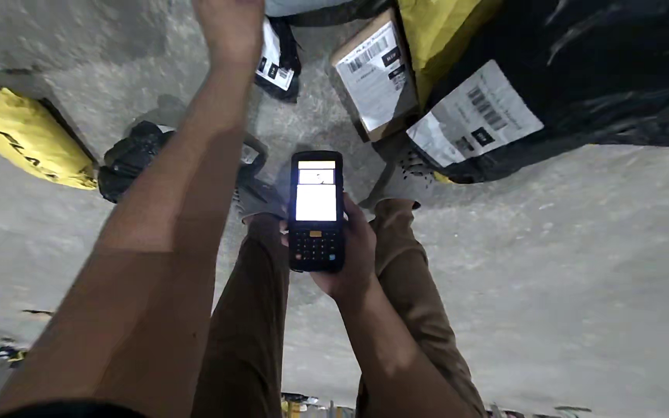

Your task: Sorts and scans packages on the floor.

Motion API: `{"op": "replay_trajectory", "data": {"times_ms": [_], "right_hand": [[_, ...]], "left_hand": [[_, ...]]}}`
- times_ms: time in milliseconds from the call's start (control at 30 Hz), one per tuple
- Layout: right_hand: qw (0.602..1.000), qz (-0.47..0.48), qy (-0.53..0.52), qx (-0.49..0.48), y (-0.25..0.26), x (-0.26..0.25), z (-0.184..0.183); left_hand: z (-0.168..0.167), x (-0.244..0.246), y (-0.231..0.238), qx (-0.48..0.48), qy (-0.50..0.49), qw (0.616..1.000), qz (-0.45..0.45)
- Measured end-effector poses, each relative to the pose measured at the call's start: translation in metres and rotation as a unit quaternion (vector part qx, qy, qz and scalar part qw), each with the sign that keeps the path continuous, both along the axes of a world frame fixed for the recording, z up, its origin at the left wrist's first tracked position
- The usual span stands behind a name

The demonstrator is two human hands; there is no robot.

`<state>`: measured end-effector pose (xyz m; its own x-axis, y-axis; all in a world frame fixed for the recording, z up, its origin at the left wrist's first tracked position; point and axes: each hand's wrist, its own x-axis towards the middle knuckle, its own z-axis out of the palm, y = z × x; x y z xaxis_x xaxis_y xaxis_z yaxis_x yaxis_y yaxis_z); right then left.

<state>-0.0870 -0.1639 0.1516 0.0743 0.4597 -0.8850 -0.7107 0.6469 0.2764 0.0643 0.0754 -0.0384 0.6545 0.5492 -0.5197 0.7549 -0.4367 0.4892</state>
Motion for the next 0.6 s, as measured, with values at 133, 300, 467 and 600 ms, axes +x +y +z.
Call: {"op": "replay_trajectory", "data": {"times_ms": [133, 300, 467, 600], "right_hand": [[1.000, -0.011, -0.008, 0.021, -0.003, 0.003, 0.000], [0.999, -0.016, -0.018, 0.034, -0.002, 0.002, -0.001], [1.000, -0.009, -0.005, 0.016, 0.001, 0.004, 0.000], [1.000, 0.013, 0.023, -0.012, 0.003, 0.002, -0.002]], "left_hand": [[-0.034, -0.042, 0.033, -0.051, 0.155, 0.985, 0.047], [-0.028, -0.088, 0.004, -0.237, 0.015, 0.913, 0.331], [-0.013, -0.139, -0.056, -0.311, 0.096, 0.856, 0.402], [-0.005, -0.144, -0.080, -0.202, 0.337, 0.919, 0.025]]}}
